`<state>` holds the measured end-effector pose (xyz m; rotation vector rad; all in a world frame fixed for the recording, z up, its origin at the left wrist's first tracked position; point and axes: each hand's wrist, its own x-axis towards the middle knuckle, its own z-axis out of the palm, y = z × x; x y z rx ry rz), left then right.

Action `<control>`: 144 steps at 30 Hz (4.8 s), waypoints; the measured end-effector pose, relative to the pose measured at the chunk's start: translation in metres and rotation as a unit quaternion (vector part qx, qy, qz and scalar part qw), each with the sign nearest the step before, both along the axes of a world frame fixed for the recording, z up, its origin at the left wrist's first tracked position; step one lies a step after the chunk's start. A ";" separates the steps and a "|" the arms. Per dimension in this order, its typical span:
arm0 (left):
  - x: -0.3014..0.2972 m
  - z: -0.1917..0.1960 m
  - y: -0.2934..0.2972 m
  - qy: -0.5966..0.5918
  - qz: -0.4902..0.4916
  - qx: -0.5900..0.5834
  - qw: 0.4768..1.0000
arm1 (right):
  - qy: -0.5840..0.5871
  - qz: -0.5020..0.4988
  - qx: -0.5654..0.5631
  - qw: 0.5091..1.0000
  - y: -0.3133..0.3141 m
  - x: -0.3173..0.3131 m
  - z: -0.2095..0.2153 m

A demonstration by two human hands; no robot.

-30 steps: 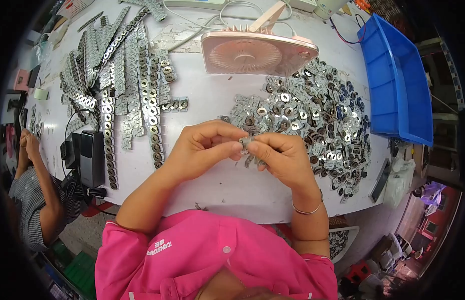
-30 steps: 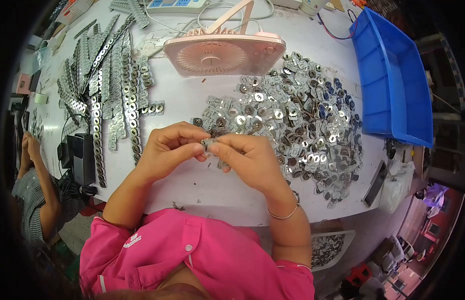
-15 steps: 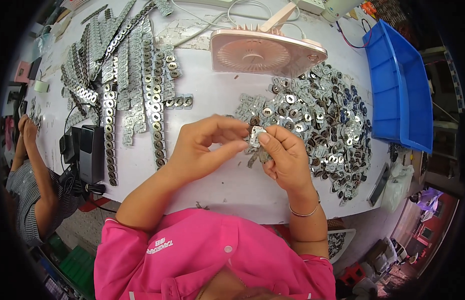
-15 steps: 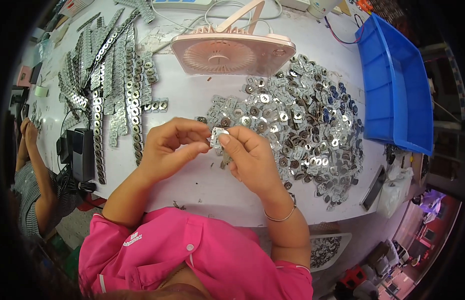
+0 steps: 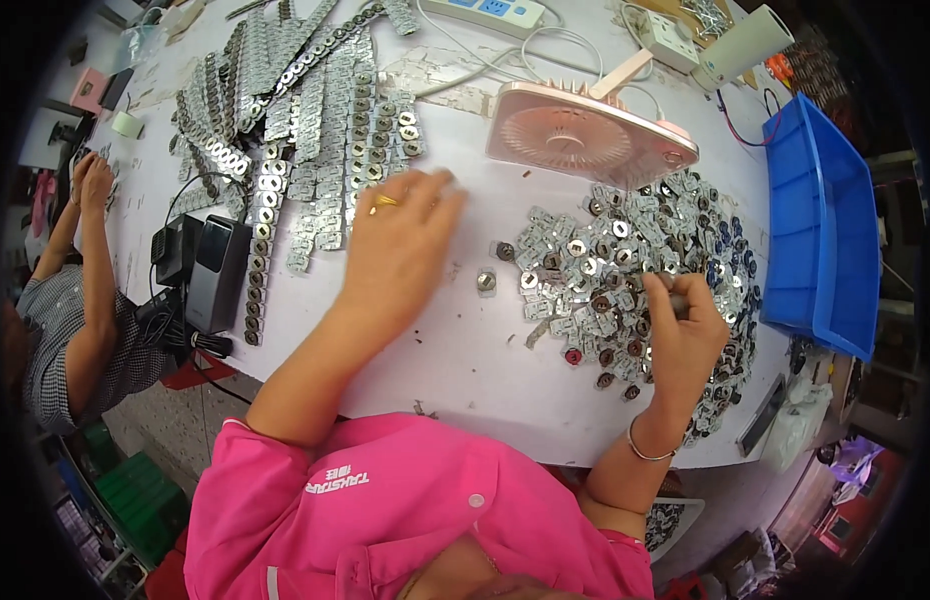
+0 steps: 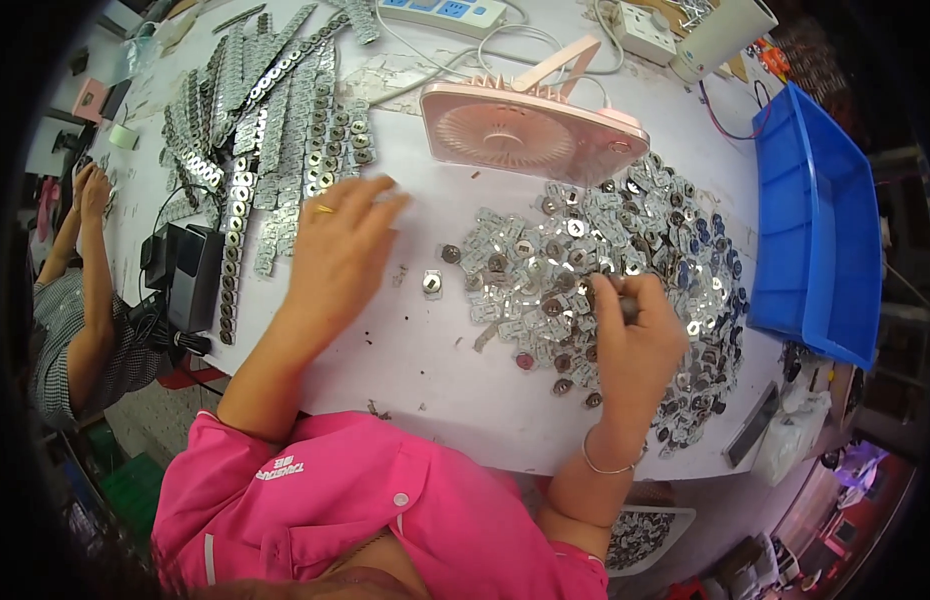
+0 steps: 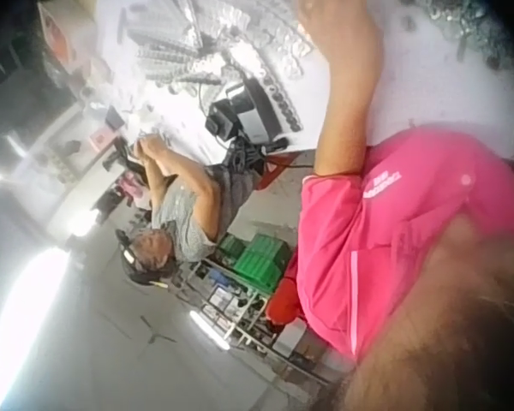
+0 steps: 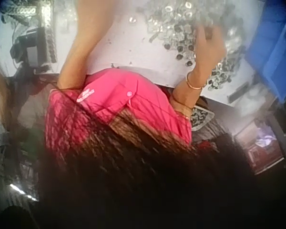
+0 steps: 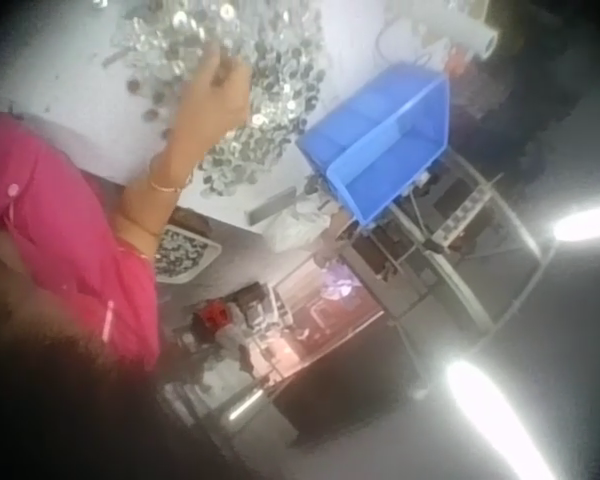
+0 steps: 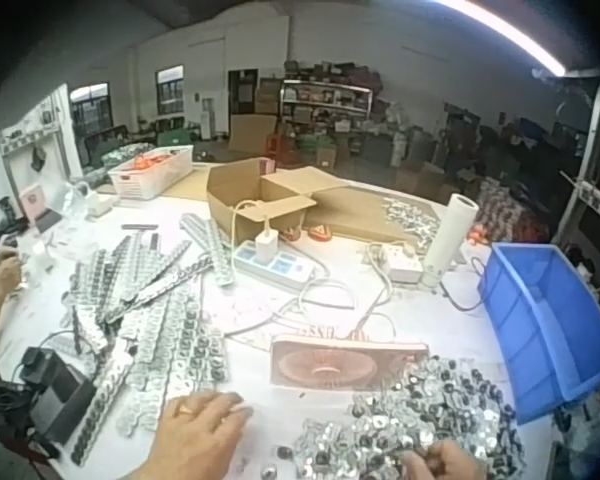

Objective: The person assembles small metal components into metal strips by linking them together by hand on a workbench.

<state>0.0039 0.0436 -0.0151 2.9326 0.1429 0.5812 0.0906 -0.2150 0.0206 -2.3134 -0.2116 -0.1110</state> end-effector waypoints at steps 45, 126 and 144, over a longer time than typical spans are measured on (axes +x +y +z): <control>-0.012 0.010 -0.006 0.213 -0.112 -0.718 0.653 | 0.369 0.260 0.225 0.864 0.037 -0.021 -0.012; -0.008 -0.007 -0.047 0.024 -0.153 -0.663 0.733 | 0.186 0.131 0.171 0.959 0.034 -0.023 -0.005; -0.006 0.003 -0.032 0.120 -0.049 -0.783 0.609 | 0.352 0.179 0.214 0.893 0.031 -0.020 0.004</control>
